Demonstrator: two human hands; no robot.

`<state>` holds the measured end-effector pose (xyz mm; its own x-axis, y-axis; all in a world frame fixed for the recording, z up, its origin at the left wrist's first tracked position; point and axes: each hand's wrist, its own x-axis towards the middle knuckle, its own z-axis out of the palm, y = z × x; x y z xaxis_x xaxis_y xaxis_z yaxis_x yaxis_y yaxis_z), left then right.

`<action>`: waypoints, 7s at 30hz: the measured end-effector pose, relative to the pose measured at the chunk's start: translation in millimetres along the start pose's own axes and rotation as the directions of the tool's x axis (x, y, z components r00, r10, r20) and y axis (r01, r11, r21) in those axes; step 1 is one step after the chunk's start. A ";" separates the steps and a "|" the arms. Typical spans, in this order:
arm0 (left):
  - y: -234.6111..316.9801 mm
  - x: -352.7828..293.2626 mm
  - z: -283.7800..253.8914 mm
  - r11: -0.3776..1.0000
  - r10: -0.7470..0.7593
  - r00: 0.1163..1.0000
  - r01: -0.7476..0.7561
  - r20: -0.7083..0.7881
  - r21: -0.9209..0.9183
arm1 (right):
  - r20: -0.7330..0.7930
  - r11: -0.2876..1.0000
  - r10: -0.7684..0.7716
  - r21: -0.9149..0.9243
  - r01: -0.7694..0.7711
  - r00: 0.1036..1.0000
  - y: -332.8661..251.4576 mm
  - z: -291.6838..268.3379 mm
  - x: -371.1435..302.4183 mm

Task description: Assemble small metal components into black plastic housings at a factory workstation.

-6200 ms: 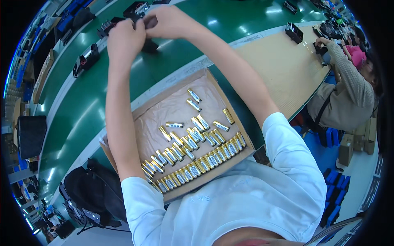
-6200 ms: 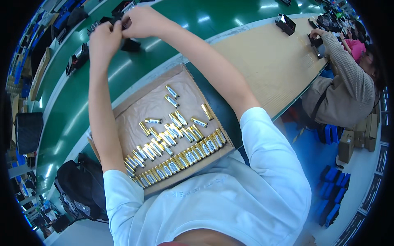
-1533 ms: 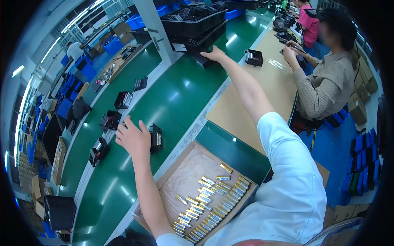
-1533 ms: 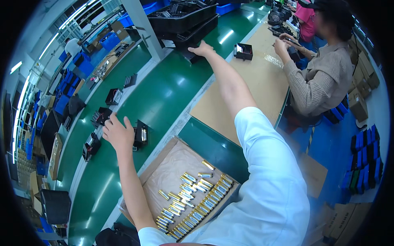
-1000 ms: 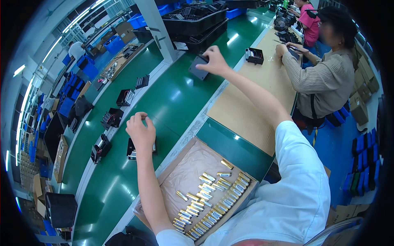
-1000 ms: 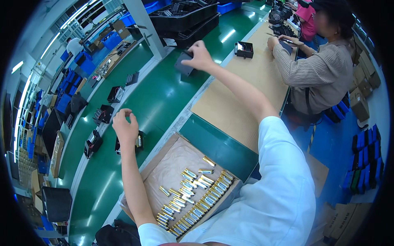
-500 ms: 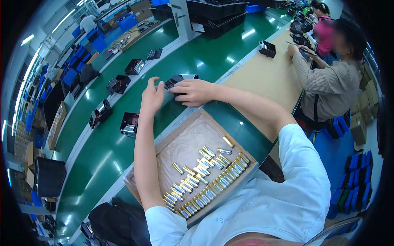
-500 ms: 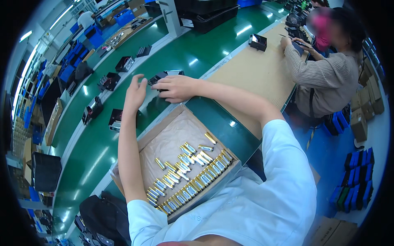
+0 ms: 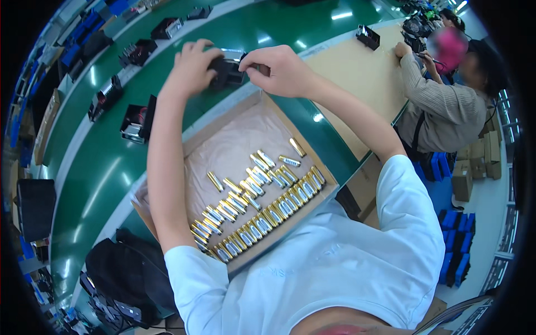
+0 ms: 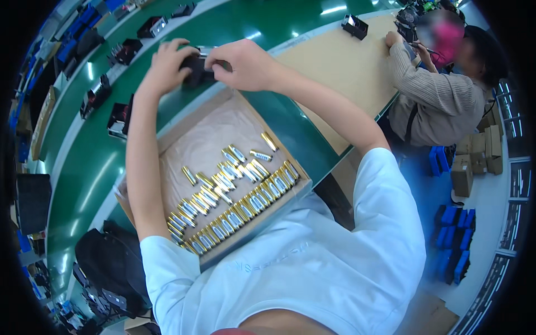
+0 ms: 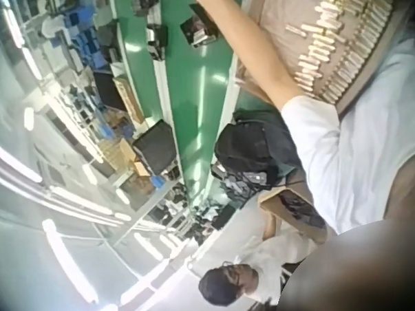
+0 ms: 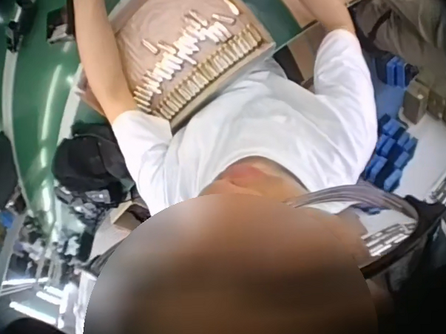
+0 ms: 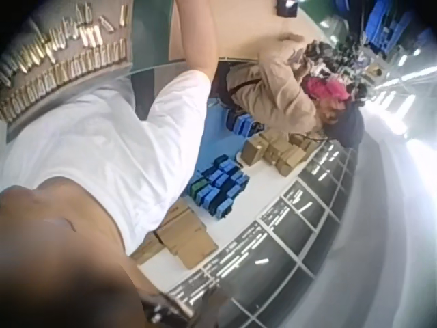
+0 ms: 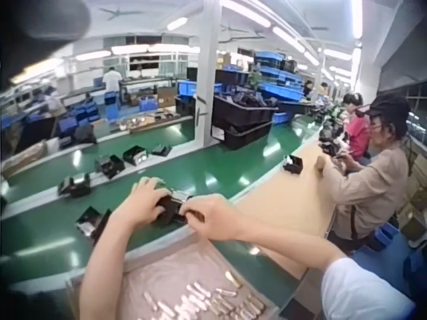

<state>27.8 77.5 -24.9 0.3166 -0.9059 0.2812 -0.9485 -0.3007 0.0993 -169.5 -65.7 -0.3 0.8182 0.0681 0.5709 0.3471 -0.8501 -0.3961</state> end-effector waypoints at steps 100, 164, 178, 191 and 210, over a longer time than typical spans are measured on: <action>38.5 2.8 -10.8 -0.220 -0.529 0.796 0.206 0.294 -0.953 | 0.175 0.661 0.497 0.557 -0.502 0.850 47.3 52.4 71.3; 117.8 -82.9 -142.9 0.463 0.840 0.318 0.001 -0.439 0.886 | 0.460 0.431 -0.168 0.830 -0.355 0.872 -86.3 -80.1 27.9; 155.8 -22.0 -65.0 -0.510 -0.097 0.933 -0.345 -0.345 -0.788 | 0.426 0.129 0.095 0.891 -0.436 0.900 -105.9 -72.1 33.2; 154.4 -15.4 -39.5 -0.306 -0.139 0.893 -0.450 -0.428 -0.839 | 0.483 0.458 0.038 0.770 -0.445 0.875 -97.3 -61.5 32.2; 154.4 -9.0 -38.7 -0.316 -0.160 0.846 -0.533 -0.509 -0.785 | 0.512 0.571 0.013 0.701 -0.427 0.859 -91.8 -59.9 35.6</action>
<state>-121.3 50.8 24.8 0.4223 -0.5660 0.7080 0.1351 0.8117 0.5682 -199.7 -16.6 99.5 0.9420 0.3147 0.1168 0.1702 -0.1478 -0.9743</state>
